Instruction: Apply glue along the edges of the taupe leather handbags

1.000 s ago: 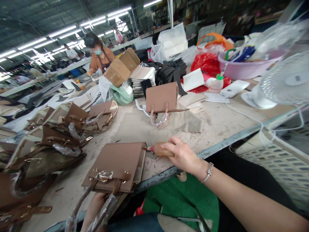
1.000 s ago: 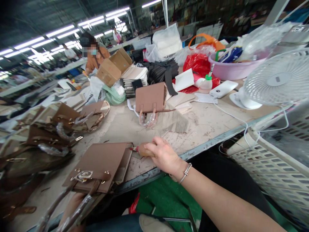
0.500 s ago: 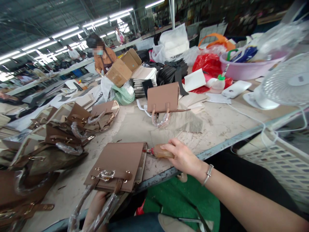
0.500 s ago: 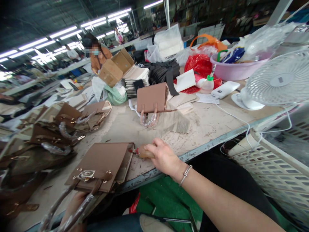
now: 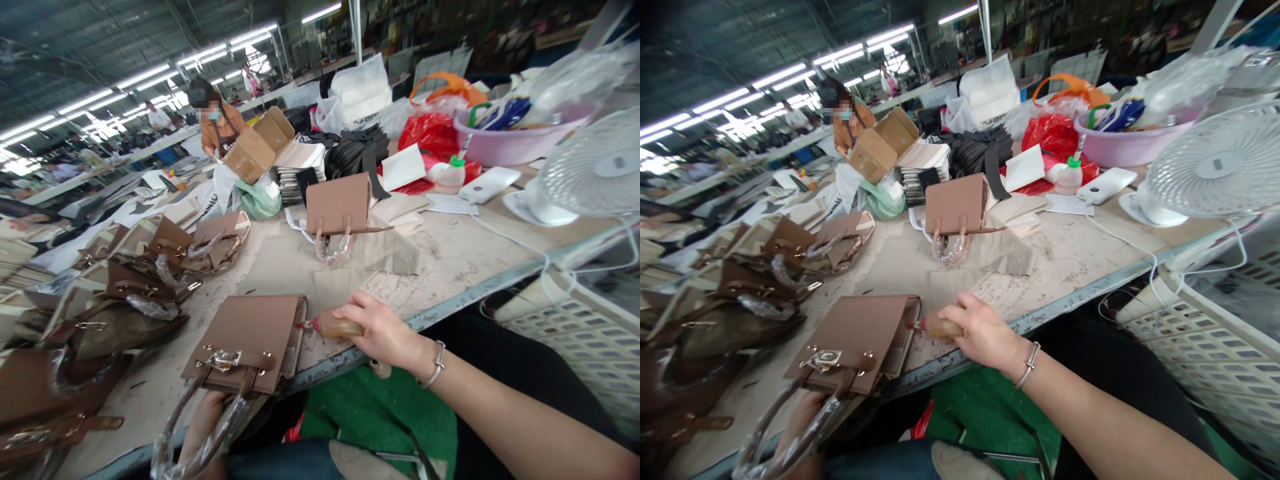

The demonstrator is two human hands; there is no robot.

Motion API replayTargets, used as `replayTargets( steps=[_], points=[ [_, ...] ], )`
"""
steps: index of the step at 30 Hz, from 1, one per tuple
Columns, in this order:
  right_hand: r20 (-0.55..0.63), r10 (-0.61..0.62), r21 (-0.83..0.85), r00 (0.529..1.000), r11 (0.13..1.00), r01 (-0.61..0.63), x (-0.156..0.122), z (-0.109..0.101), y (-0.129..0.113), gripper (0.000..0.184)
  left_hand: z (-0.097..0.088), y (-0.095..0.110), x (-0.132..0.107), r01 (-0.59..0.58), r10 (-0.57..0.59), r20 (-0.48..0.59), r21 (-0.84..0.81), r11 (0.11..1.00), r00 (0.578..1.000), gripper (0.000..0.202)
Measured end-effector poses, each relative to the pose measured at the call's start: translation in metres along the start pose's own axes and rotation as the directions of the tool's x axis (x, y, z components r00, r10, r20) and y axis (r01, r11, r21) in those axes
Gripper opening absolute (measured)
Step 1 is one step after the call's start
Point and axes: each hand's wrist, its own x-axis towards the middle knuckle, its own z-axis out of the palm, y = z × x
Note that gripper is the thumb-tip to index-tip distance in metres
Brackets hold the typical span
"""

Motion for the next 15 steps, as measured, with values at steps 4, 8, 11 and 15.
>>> replayTargets(
  steps=[4,8,11,15],
  points=[
    [0.105,-0.023,0.146,0.994,0.989,0.007,-0.007,0.002,-0.003,0.045,-0.003,0.003,-0.005,-0.015,0.005,0.145,0.068,0.998,0.989,0.029],
    [0.027,0.053,0.166,0.998,0.985,-0.056,0.000,0.003,0.000,0.039,-0.006,0.001,0.004,0.016,-0.030,0.163,0.091,0.996,0.986,0.020],
    [-0.137,0.186,0.212,0.973,0.965,-0.155,0.006,-0.004,0.006,0.039,-0.013,-0.001,0.008,-0.072,0.031,0.234,0.166,0.983,0.972,0.015],
    [-0.217,0.527,0.495,0.822,0.785,-0.373,-0.001,-0.013,0.021,0.069,-0.034,0.000,-0.010,-0.201,0.112,0.302,0.281,0.938,0.947,0.017]
  ],
)
